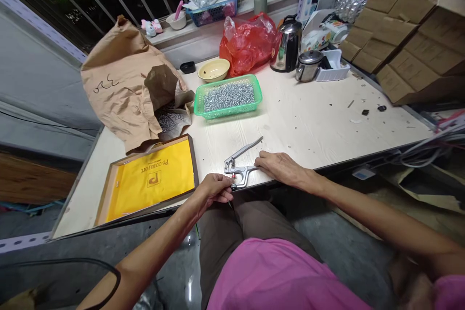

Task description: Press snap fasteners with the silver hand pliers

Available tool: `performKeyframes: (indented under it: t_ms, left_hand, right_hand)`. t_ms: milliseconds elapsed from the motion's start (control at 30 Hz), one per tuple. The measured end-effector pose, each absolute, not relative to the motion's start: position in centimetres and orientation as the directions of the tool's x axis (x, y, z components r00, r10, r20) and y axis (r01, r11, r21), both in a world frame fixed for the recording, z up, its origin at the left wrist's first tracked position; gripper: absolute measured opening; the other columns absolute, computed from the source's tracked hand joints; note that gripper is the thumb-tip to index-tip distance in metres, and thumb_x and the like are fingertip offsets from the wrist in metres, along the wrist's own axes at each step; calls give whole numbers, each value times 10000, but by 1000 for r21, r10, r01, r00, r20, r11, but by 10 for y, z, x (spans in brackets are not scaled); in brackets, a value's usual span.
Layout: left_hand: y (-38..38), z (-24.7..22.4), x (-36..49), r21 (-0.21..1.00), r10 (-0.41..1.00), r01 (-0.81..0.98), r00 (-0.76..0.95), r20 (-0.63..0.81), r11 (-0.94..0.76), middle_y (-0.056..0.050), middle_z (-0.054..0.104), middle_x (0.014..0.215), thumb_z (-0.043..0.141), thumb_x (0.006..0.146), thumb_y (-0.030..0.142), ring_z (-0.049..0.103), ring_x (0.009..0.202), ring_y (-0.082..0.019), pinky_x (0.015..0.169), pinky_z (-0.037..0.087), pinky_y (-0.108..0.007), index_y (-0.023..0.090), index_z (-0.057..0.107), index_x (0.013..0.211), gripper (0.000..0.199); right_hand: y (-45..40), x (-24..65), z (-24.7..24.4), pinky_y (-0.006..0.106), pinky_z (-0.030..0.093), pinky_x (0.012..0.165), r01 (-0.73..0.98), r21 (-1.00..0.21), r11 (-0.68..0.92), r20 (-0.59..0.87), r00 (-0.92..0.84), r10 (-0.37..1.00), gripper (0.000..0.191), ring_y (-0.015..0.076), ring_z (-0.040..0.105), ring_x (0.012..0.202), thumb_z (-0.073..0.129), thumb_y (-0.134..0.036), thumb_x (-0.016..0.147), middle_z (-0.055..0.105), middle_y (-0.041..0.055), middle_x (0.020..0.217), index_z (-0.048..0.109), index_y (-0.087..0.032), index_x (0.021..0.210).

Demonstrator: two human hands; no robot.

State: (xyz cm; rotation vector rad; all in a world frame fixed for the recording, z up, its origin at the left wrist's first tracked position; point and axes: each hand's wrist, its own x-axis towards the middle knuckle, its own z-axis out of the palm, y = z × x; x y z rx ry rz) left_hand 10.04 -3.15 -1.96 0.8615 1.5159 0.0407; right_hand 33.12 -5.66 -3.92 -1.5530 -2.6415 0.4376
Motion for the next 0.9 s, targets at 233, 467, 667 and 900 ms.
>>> performKeyframes:
  t_ms: [233, 467, 667, 900]
  left_hand:
    - [-30, -22, 99, 498, 502, 478, 130, -855, 723, 17, 599, 528, 672, 779, 250, 625, 458, -117, 415, 450, -172, 124, 589, 805, 153]
    - [-25, -22, 98, 509, 491, 530, 188, -850, 678, 18, 595, 533, 714, 739, 304, 638, 484, -126, 446, 468, -184, 126, 557, 741, 238]
    - [-25, -22, 98, 525, 506, 536, 198, -839, 661, 18, 591, 529, 723, 731, 332, 635, 479, -127, 445, 470, -188, 124, 555, 731, 267]
    - [-26, -22, 98, 517, 506, 524, 179, -844, 677, 12, 594, 530, 694, 765, 296, 632, 468, -125, 434, 470, -184, 113, 584, 779, 213]
  right_hand:
    - [-61, 335, -37, 284, 235, 601, 785, -278, 553, -5, -577, 817, 150, 141, 442, 709, 389, -108, 889, 543, 53, 891, 517, -173, 929]
    - [-56, 334, -42, 268, 217, 569, 812, -301, 501, -90, -547, 832, 169, 131, 450, 685, 370, -179, 931, 552, 50, 907, 537, -190, 956]
    - [-35, 342, -34, 352, 370, 793, 804, -244, 542, -37, -566, 823, 463, 275, 462, 1072, 629, -402, 806, 479, 147, 1264, 511, -192, 1202]
    - [2, 341, -44, 446, 364, 880, 757, -221, 614, -71, -641, 764, 878, 329, 441, 1098, 634, -668, 659, 498, 183, 1251, 421, -120, 1312]
